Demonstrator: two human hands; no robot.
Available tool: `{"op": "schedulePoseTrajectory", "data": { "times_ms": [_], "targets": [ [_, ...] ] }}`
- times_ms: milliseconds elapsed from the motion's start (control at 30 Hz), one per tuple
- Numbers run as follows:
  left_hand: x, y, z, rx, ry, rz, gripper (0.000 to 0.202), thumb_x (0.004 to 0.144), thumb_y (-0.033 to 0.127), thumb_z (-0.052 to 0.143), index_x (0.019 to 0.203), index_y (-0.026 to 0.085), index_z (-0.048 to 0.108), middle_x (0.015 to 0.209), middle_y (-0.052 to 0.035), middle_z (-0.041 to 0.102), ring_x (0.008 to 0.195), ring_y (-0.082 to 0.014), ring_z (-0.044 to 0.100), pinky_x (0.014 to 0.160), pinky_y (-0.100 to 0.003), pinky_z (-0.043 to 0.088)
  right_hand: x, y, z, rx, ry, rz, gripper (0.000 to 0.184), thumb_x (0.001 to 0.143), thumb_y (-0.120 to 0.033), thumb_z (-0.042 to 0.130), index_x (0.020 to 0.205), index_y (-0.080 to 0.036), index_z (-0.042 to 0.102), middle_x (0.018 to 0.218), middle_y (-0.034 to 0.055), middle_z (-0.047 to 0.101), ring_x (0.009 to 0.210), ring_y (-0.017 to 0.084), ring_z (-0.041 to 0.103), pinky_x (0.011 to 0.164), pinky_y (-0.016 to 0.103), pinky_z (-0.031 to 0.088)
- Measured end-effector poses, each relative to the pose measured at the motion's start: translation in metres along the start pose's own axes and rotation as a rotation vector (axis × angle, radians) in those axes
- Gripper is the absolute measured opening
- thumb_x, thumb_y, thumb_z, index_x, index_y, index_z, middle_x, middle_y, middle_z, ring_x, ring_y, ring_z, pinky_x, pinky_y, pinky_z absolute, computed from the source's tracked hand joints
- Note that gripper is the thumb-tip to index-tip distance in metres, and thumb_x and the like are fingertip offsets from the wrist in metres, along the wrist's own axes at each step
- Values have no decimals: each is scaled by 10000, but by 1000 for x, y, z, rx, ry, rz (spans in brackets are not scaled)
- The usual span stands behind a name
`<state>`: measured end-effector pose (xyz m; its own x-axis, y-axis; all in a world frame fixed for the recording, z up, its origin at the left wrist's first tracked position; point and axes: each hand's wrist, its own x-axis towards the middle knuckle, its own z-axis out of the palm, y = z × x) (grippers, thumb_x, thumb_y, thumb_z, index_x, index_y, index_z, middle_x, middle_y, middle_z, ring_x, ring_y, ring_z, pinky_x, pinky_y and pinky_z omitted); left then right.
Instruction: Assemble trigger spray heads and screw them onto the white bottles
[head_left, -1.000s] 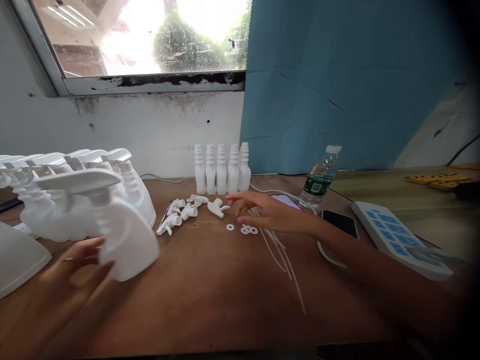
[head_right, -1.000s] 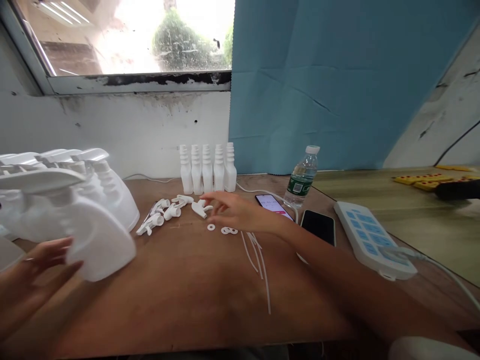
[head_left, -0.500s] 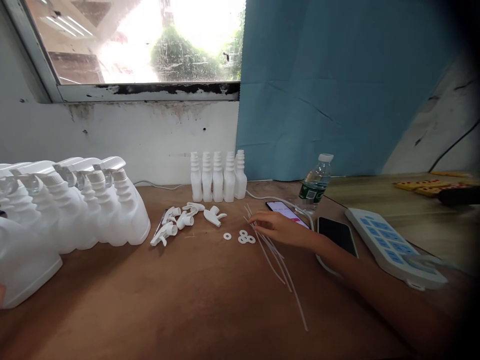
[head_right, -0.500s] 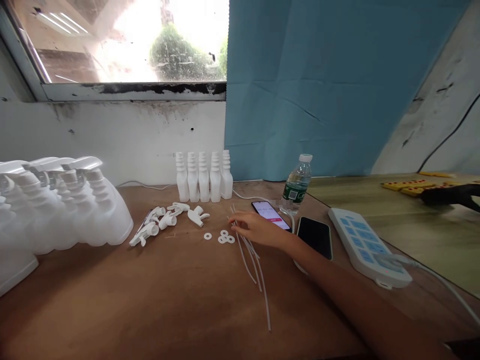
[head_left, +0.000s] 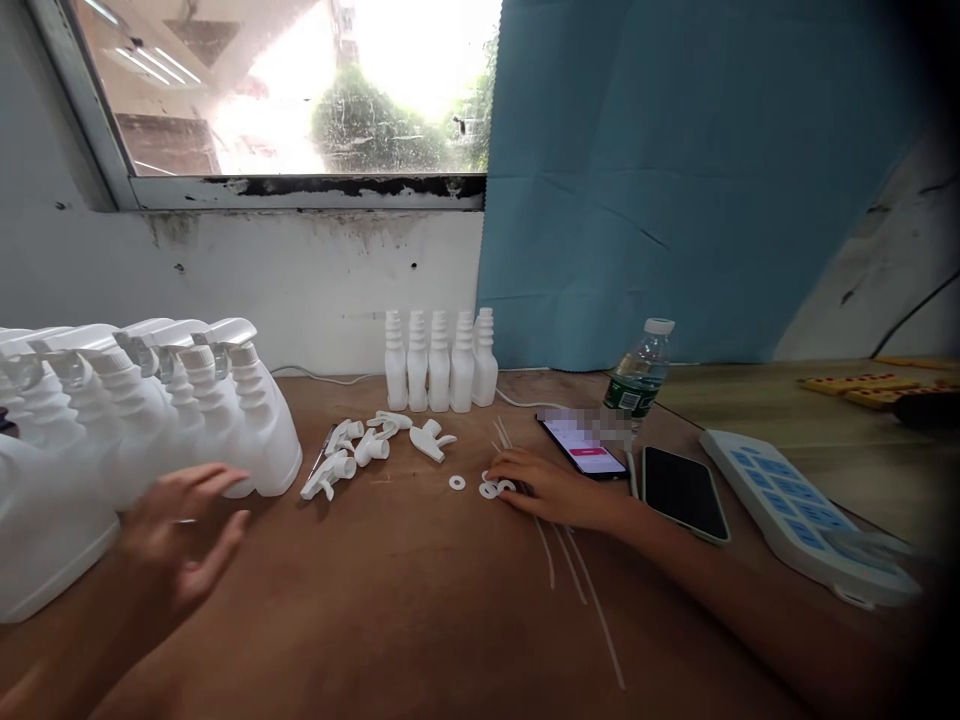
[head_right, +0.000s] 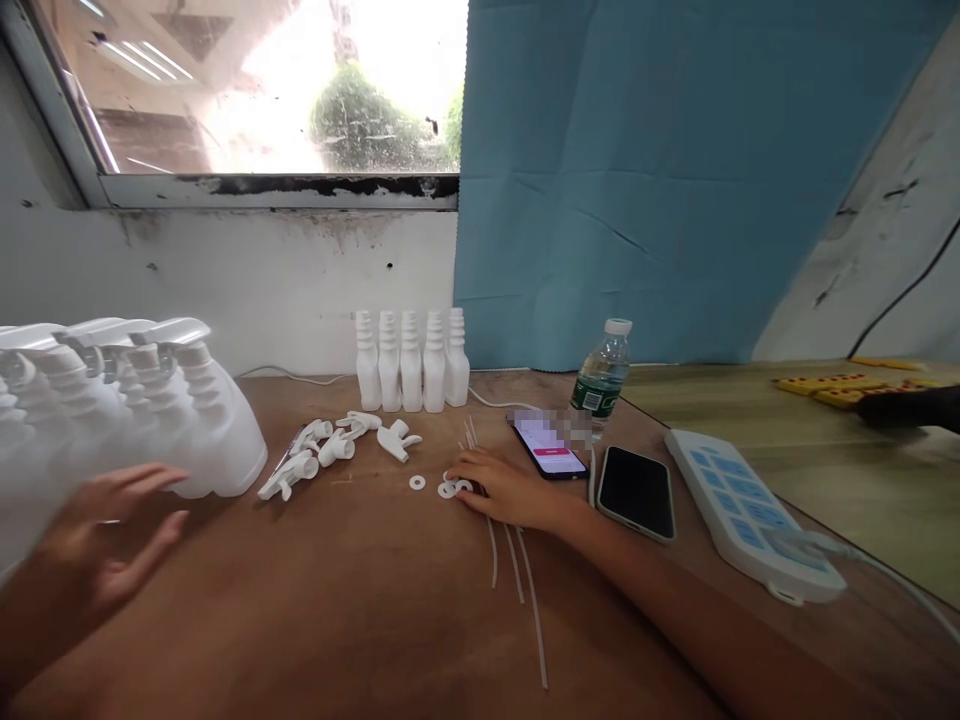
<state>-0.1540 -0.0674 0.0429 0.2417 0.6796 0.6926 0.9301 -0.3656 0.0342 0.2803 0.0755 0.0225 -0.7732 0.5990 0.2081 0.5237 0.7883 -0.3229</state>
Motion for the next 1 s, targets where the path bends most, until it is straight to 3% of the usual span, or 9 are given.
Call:
{"op": "schedulePoseTrajectory", "data": {
  "times_ms": [167,300,433,567,767,900,1000],
  "targets": [
    [27,21,59,76,-240,210,423,890,250,487,1311,220,450,1306,-120,528,1183,-307,522,969,-460,478,0,2,7,-17,59,-6,269,947,-270,498,1151,-188,653,1086,98,625,1012,220,573,933,381,443],
    [39,24,91,49,-246,196,369,919,200,431,1285,173,467,1287,-138,549,1167,-306,528,948,-466,501,2,-1,10,-37,98,4,232,946,-269,515,1102,-187,665,1015,84,650,936,208,593,879,365,452],
    [36,22,97,13,-190,211,325,905,99,388,1181,182,538,1192,-116,594,1113,-288,559,932,-454,516,3,-2,14,-47,136,8,196,940,-247,533,1073,-193,666,961,69,667,887,202,604,861,362,439],
    [29,32,92,-94,-187,254,397,872,52,390,1214,205,523,1213,-99,580,1127,-251,571,959,-402,515,3,-2,15,-20,185,22,174,938,-218,531,1055,-178,653,948,64,680,863,197,611,828,343,449],
    [28,78,104,-435,-139,235,347,931,107,405,1236,241,500,1229,-55,585,1141,-157,580,966,-265,506,3,-20,10,122,393,28,98,921,-231,588,899,-178,667,830,20,671,709,135,591,666,258,468],
    [42,107,116,-651,-234,119,319,950,164,429,1240,279,496,1182,-14,624,1090,-133,601,951,-259,503,3,-47,8,221,497,-65,78,926,-216,591,939,-197,666,911,26,687,814,135,637,741,257,513],
    [50,117,117,-760,-303,44,290,940,191,454,1210,268,525,1155,-9,646,1045,-139,622,929,-266,507,4,-65,9,213,564,-209,90,926,-154,578,956,-190,654,938,45,682,875,141,644,784,269,532]
  ]
}}
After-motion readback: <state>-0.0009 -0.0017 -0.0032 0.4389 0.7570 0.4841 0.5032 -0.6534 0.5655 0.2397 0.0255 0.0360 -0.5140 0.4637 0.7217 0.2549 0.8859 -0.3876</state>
